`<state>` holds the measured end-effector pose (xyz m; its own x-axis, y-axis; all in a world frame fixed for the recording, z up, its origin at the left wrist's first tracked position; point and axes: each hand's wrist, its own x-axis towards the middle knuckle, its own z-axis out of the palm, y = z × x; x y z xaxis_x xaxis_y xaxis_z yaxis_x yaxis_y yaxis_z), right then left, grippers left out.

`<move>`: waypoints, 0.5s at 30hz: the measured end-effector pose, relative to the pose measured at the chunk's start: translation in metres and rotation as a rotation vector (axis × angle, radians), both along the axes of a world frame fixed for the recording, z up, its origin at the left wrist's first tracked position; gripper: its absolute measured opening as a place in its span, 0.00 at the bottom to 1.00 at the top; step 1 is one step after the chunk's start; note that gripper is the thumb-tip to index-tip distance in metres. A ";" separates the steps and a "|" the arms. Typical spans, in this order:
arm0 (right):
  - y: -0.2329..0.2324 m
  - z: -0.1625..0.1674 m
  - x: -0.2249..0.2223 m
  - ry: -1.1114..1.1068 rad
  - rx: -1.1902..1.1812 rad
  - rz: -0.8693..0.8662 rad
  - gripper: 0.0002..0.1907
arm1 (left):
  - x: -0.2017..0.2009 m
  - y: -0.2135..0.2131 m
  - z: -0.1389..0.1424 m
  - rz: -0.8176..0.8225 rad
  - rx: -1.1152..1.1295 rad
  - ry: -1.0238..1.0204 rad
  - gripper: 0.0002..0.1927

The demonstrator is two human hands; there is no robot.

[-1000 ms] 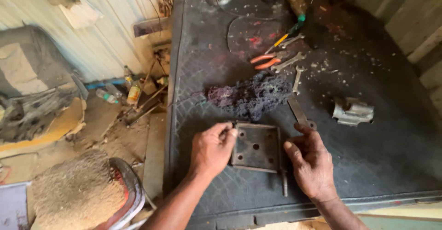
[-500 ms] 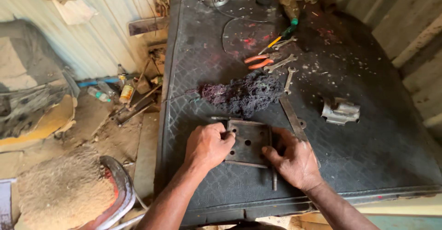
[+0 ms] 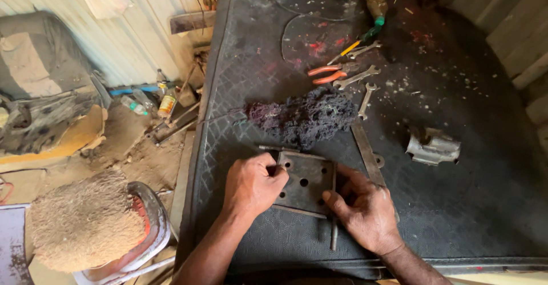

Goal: The person inserts a bolt through a square metal bracket on a workbench and uses a long flat metal bar to press and lever the bolt into place. They handle a dark rag, reposition the bracket, and turn it over while fitting the bolt by hand.

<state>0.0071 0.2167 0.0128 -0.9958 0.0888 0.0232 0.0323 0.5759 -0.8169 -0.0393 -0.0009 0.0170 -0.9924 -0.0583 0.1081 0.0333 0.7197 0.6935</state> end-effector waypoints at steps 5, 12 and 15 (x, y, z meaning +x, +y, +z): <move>0.000 -0.003 0.001 -0.112 0.086 -0.026 0.33 | -0.001 0.000 -0.004 0.005 -0.001 0.039 0.11; -0.001 -0.002 0.002 -0.088 0.079 -0.022 0.33 | 0.004 -0.001 0.007 -0.005 0.134 -0.132 0.17; 0.000 -0.003 0.001 -0.104 0.148 -0.053 0.30 | 0.006 -0.002 0.010 -0.049 0.128 -0.118 0.15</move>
